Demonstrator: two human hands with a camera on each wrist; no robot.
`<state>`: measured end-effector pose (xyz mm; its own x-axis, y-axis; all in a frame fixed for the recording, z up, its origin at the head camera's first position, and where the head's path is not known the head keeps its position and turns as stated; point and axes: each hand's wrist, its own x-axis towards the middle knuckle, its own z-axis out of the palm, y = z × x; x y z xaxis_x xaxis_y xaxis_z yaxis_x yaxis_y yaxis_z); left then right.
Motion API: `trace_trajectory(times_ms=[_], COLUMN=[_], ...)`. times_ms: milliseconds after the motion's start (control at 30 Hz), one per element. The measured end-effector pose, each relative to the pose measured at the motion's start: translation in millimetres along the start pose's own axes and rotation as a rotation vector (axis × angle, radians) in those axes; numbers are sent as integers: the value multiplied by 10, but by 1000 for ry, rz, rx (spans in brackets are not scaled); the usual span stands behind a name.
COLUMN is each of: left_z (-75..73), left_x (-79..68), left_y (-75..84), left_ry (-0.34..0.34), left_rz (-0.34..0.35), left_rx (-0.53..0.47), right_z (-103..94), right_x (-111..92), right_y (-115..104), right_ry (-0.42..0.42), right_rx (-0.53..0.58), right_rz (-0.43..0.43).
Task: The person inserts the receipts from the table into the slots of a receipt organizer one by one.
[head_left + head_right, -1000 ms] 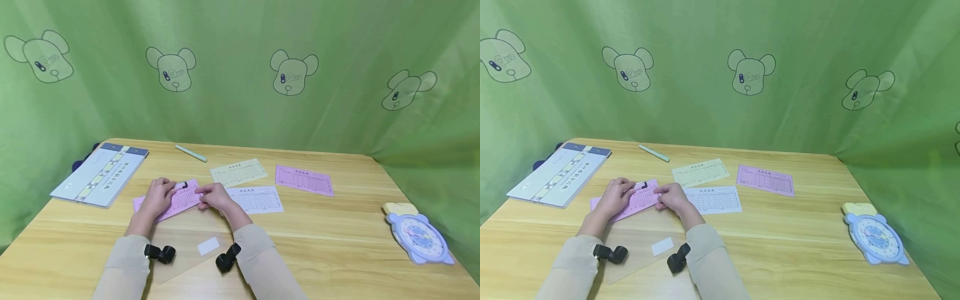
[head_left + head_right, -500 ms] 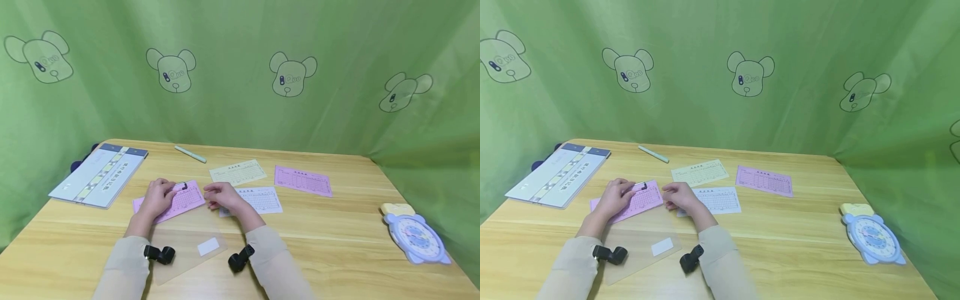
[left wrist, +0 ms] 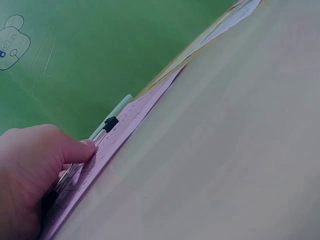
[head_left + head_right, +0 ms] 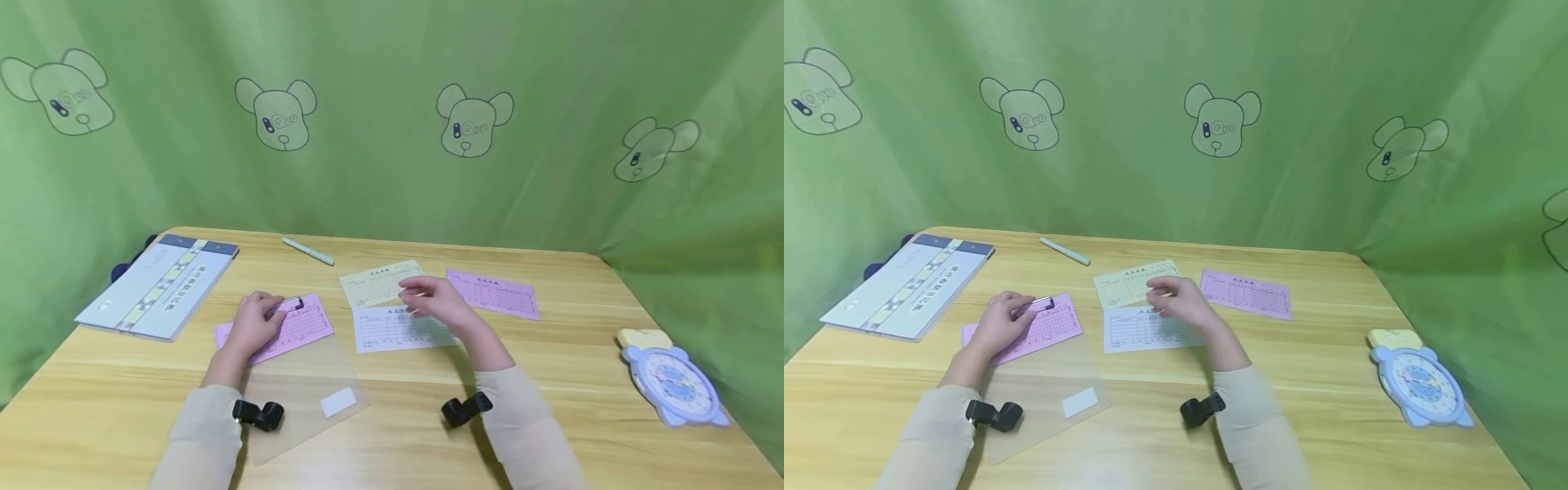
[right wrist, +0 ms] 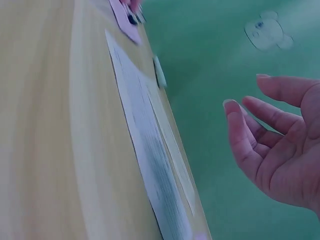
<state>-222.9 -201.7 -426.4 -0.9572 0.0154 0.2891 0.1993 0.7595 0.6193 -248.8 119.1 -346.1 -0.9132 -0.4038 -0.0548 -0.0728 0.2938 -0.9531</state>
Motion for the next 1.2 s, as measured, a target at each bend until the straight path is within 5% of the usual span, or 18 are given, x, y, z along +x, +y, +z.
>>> trace_trajectory(times_ms=[433,667,867,1200], left_z=[5,12,4,-7], left_x=[-22,-25,-17,-7], left_y=[-3,13,23,35], left_ry=[-16,-14,-17,-28], left_rz=[-43,-46,-47,-56], left_rx=[-23,-21,-22,-13], right_z=[-555,-562,-540,-465], right_x=[-131,-157,-162,-143], right_y=[377,614,731,801], right_ry=[118,161,189,155], right_rx=[-66,-76,-142,-404], right_rz=[56,153,92,-14])
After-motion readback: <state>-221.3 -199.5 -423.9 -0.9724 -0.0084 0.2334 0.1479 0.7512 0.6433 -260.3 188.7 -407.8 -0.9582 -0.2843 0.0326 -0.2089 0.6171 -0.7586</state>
